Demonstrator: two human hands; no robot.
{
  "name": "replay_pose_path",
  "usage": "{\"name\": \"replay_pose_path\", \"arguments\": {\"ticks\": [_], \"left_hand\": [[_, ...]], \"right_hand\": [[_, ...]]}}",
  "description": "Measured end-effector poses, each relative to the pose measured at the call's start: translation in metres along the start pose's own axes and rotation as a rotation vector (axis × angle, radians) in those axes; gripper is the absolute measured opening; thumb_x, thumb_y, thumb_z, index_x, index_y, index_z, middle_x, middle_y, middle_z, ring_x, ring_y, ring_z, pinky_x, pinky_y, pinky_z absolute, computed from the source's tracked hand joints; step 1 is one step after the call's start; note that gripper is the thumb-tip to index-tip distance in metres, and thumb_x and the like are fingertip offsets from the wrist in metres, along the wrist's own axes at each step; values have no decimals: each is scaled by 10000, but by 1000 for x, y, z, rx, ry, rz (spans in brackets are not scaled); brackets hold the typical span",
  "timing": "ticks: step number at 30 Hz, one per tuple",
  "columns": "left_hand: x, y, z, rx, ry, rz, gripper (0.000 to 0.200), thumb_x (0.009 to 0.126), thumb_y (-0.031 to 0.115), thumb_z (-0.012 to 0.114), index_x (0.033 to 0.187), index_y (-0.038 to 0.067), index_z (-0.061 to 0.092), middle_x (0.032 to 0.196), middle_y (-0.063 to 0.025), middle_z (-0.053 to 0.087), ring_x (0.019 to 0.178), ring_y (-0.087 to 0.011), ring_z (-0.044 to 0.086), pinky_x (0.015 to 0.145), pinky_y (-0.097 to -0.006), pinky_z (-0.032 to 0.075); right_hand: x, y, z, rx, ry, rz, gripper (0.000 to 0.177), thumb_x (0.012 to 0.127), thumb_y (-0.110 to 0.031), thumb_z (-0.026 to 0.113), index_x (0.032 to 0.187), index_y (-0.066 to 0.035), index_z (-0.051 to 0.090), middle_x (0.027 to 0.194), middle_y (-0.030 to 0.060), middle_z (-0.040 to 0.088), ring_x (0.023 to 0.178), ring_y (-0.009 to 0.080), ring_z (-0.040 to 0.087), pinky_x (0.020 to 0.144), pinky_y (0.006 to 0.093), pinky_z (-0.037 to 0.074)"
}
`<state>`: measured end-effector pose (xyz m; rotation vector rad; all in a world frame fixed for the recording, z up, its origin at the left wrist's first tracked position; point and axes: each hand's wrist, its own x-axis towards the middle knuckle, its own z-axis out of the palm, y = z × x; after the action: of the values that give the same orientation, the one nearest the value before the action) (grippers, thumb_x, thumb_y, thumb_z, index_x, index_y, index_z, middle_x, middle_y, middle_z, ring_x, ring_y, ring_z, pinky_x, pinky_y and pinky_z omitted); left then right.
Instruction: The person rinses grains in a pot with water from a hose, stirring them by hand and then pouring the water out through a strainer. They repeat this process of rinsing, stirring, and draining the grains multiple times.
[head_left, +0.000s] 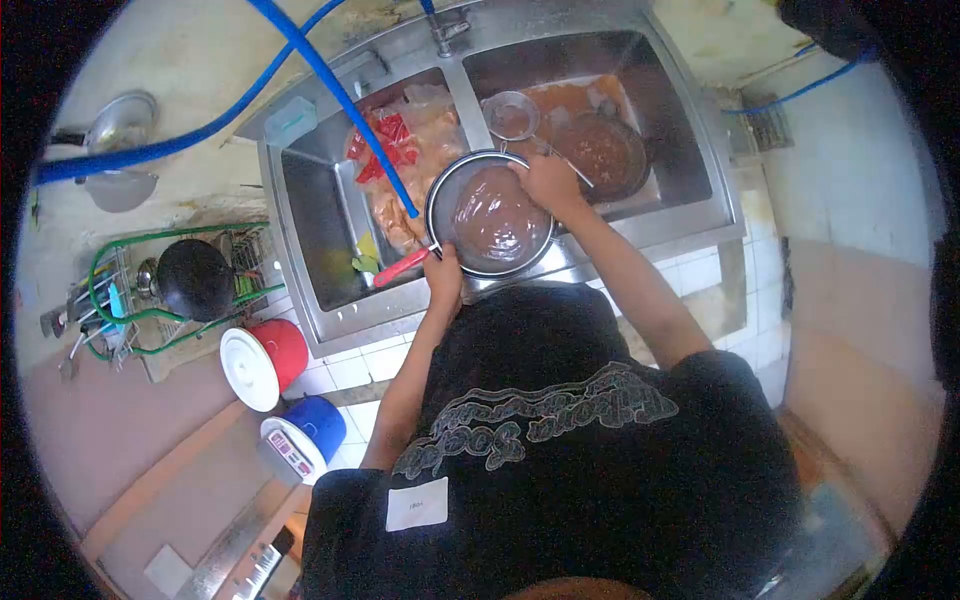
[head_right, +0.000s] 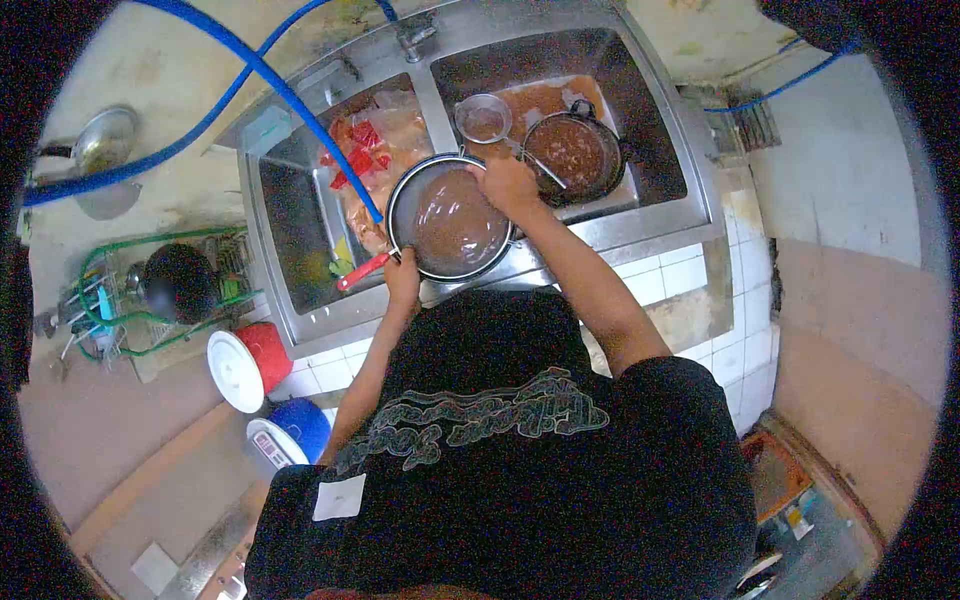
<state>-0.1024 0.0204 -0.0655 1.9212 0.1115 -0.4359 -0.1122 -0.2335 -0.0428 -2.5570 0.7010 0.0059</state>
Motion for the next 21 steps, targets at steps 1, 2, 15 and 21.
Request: {"name": "replay_pose_path", "arguments": {"ticks": [1,2,15,21], "left_hand": [[1,1,5,-268,28,-75,276,875,226,547,887,-41,616,748,-93,620,665,-193,547,648,-356,438],[4,2,11,-221,154,-121,194,863,153,551,868,-32,609,763,-75,619,674,-159,538,642,-333,431],[12,59,19,54,164,94,54,750,17,615,715,-10,585,672,-36,570,611,-113,496,567,-306,399],[72,67,26,343,186,338,194,629,78,632,766,-48,581,732,-178,602,731,-386,565,753,-427,437]], "right_hand": [[0,0,2,9,-1,13,445,864,-461,525,970,-42,635,791,225,649,729,414,634,666,484,512],[-1,-4,-1,-6,-8,61,457,854,-471,535,937,-35,644,780,218,651,714,406,639,659,480,517],[-8,14,-12,203,-4,259,451,820,-458,576,845,-20,678,789,241,644,755,404,641,691,494,511],[9,41,7,393,-18,381,314,814,-311,560,917,-36,670,886,244,646,849,390,637,741,494,507]]}}
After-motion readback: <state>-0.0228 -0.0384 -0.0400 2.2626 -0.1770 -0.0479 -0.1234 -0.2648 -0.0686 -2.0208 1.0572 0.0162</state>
